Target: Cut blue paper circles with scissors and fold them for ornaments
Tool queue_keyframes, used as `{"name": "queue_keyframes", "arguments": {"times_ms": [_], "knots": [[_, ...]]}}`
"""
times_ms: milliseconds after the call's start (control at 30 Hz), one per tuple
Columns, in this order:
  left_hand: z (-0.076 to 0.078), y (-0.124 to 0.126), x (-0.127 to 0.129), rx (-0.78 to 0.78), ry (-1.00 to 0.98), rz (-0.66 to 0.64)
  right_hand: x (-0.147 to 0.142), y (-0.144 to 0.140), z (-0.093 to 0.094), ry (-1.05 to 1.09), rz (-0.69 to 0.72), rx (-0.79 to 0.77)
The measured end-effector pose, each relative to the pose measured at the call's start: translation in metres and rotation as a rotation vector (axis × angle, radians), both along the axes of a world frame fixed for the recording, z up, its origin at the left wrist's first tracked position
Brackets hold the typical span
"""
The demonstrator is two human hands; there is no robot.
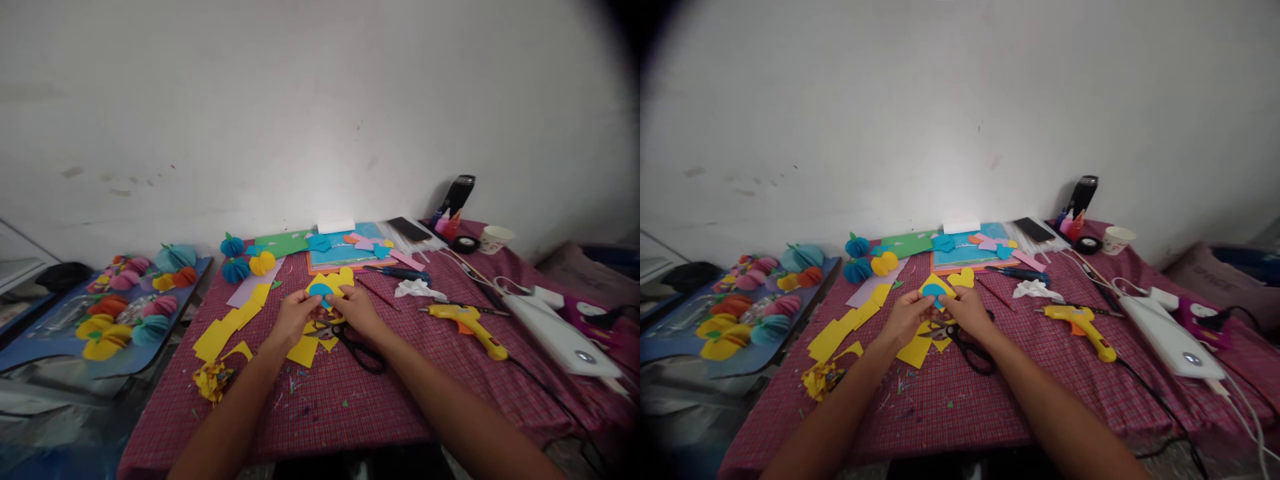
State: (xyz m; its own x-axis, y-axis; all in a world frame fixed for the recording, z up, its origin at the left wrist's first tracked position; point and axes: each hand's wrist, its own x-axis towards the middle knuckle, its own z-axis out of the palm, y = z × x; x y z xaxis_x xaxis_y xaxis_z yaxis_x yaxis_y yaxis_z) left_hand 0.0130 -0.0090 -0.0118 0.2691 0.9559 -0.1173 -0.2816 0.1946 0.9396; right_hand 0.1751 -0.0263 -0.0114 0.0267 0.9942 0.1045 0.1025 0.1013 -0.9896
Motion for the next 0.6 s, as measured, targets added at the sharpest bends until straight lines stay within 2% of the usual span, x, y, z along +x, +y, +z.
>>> {"name": "queue_keyframes", "arguments": {"times_ms": [233, 600], "knots": [[0.0046, -0.0020, 0.0008, -0.018, -0.012, 0.017, 0.0013, -0.0002, 0.0006, 0.012, 0.004, -0.015], [0.0018, -0.0005, 0.0013, -0.011, -0.019, 0.027, 0.0016, -0.0021, 0.0068, 0.011, 0.000, -0.021]]}}
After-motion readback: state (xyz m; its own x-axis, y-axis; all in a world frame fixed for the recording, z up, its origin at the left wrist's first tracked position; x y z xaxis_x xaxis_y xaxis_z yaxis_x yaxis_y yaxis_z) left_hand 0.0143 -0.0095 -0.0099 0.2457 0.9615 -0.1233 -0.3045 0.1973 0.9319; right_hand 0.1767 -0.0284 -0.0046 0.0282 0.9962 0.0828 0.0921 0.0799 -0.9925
